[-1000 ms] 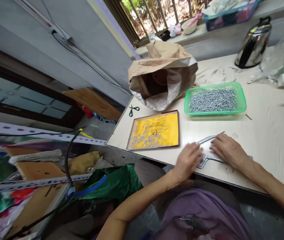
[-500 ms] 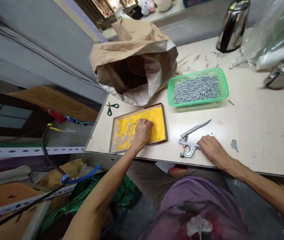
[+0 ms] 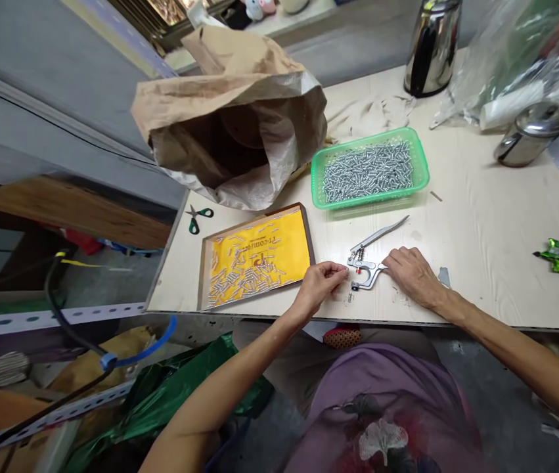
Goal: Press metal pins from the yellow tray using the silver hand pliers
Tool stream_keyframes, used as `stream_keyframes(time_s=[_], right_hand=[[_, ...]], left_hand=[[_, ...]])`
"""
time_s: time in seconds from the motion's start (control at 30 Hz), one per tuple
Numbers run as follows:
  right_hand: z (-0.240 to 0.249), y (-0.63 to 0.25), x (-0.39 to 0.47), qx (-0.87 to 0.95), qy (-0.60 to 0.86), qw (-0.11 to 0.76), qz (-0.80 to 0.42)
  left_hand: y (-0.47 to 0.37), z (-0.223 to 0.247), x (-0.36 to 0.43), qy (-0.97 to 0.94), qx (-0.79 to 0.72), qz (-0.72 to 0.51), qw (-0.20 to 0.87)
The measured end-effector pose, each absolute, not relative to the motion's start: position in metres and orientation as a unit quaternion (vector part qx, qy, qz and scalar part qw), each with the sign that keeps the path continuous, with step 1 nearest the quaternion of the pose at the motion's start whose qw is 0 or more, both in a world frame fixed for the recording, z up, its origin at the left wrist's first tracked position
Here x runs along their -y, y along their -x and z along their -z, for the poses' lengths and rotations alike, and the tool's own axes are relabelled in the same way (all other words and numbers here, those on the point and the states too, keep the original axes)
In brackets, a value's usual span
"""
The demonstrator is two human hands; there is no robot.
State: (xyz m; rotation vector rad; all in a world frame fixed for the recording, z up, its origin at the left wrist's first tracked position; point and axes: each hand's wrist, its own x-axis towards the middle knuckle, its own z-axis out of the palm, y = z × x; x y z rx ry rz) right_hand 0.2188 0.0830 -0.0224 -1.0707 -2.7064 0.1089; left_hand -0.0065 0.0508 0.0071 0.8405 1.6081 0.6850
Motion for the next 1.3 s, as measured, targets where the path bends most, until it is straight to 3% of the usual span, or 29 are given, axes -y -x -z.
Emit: stream_keyframes(time_s=[0.77,1.3], right_hand=[[0.022,-0.222,-0.079,0.925,0.35,0.122,-0.084],[0.024,-0.239,-0.121,0.929,0.348,0.051,-0.117]], left_hand=[[-0.009,-0.02,-0.064,-0.323,-0.702,-0.081,0.629],[-0.01,-0.016,-0.055,-0.314,-0.706,-0.103,0.626]])
